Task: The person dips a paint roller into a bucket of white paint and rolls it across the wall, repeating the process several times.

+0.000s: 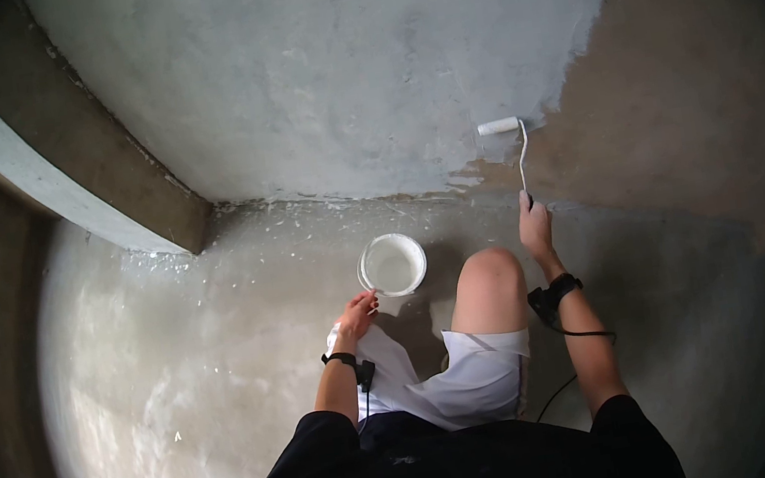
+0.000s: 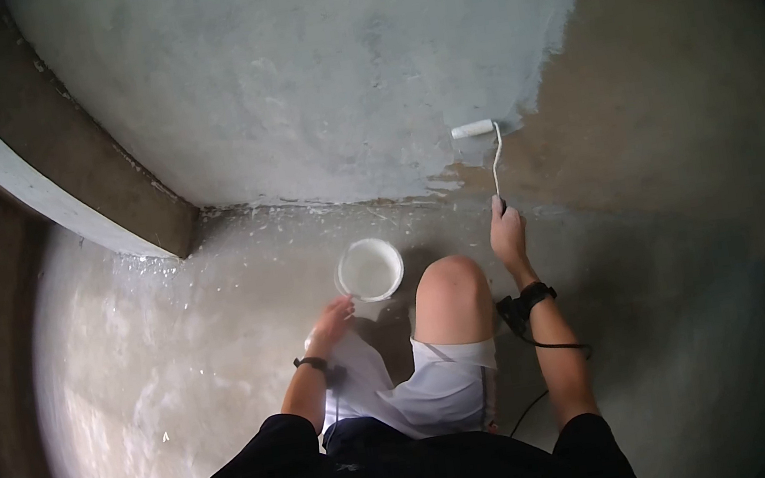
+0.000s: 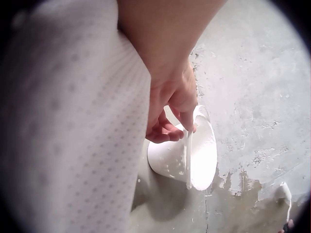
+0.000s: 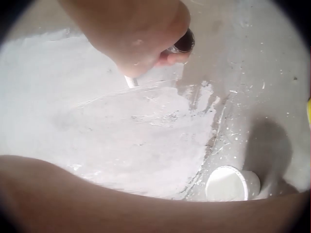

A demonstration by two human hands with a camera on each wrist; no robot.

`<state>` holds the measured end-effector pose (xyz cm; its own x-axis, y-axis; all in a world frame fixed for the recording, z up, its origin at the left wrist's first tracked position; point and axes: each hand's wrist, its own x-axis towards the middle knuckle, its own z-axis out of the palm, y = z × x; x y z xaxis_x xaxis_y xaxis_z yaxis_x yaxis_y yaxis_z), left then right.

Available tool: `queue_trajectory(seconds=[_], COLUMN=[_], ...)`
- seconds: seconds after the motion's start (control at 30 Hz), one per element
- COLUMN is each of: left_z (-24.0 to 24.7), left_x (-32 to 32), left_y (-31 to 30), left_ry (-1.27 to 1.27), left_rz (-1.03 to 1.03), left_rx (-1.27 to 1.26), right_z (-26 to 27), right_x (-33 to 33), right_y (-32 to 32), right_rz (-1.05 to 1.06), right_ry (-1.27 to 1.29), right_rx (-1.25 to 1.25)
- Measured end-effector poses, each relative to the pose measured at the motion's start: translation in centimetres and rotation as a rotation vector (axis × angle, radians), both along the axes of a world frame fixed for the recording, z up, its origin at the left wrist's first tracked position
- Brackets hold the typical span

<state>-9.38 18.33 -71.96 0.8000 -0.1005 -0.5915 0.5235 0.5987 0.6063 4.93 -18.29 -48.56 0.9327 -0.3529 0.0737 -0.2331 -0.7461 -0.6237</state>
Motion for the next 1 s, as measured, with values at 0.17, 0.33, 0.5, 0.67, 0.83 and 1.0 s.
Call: queue_trajectory(seconds=[0.17, 0.33, 0.5, 0.67, 0.83, 1.0], left_z=[2.0, 1.2, 1.8, 1.3, 0.8, 0.3], left_x=[-0.3, -0.2, -0.1, 0.2, 0.3, 0.2], left_y=[0.1, 0.1, -0.1, 0.2, 0.2, 0.0], left_ry=[-0.003, -0.012, -0.026, -0.005, -0.029, -0.005], left_rz=[0.001, -0.017, -0.040, -0.043, -0.039, -0.010], left_rx=[0.007, -0.003, 0.006, 0.006, 0.002, -0.001], right_z=[9.4, 13.5, 9.5, 2.9, -5.0, -8.4], right_x=[2.4, 5.5, 6.5, 3.9, 2.0, 0.0], right_y=[3.8, 6.8, 5.9, 2.7, -0.5, -3.4], right_rz=[0.203, 0.255, 0.239, 0.144, -0.013, -0.104], right_ry=[-0.197, -0.229, -0.212, -0.157, 0.006, 0.108], right_rx=[0.044, 0.020, -0.024, -0.018, -0.049, -0.065])
